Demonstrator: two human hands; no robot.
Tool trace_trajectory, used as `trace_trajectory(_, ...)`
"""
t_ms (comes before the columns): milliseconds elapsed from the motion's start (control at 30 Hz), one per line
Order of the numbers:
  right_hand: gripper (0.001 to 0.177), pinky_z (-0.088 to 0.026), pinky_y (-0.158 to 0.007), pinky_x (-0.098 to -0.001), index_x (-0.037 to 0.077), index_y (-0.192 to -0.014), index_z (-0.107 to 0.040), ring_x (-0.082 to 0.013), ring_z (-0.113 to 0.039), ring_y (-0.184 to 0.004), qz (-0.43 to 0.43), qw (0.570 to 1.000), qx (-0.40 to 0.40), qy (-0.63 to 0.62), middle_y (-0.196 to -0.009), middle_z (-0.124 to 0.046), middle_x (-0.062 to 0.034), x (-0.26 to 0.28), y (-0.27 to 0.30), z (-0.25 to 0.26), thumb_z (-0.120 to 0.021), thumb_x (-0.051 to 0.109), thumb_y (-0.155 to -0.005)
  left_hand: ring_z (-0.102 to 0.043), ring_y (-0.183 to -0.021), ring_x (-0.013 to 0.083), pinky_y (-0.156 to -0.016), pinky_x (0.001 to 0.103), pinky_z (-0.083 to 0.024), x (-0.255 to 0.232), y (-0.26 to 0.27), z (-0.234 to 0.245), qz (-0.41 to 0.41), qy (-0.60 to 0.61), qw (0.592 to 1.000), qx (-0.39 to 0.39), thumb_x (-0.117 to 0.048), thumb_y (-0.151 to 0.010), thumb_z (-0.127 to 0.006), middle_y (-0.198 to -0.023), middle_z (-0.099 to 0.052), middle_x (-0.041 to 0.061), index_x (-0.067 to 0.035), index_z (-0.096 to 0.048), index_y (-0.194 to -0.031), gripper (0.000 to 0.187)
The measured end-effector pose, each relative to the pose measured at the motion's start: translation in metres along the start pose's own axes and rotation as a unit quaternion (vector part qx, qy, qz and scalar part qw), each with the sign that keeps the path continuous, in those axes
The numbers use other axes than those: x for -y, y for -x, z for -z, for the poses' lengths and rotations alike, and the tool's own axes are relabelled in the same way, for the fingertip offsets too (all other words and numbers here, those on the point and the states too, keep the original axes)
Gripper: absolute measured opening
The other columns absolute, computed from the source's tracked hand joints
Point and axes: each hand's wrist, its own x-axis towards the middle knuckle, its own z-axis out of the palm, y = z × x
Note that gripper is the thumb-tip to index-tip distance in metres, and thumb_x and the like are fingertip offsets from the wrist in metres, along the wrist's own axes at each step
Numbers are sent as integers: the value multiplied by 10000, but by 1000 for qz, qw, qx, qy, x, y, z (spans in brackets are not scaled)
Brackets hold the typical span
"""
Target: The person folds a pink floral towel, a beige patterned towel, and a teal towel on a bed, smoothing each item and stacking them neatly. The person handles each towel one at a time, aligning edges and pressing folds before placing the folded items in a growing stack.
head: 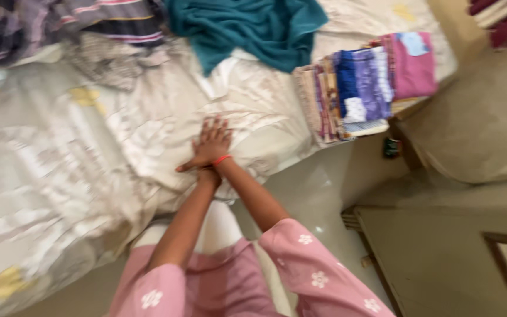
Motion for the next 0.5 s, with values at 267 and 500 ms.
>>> trace_trajectory(267,1744,97,-1137,-712,7,-1598,215,-603,308,-1425,30,996,76,-34,-1577,317,-383,-18,-14,7,-725,923,-450,-194,-1520,296,-1192,577,-170,11,10,25,-113,20,993,19,-471,-802,-682,-1643,-237,48,-249,-339,-1497,805)
trace_trajectory(500,1503,91,-1221,-680,123,-1632,127,-515,262,-1534,-18,986,77,-144,-1666,257,-265,-18,-27,5,-414,1029,-561,-403,-1467,272,-1199,498,-319,53,53,12,-268,164,948,42,-352,-700,-857,-1561,-477,52,-213,-564,-1353,729)
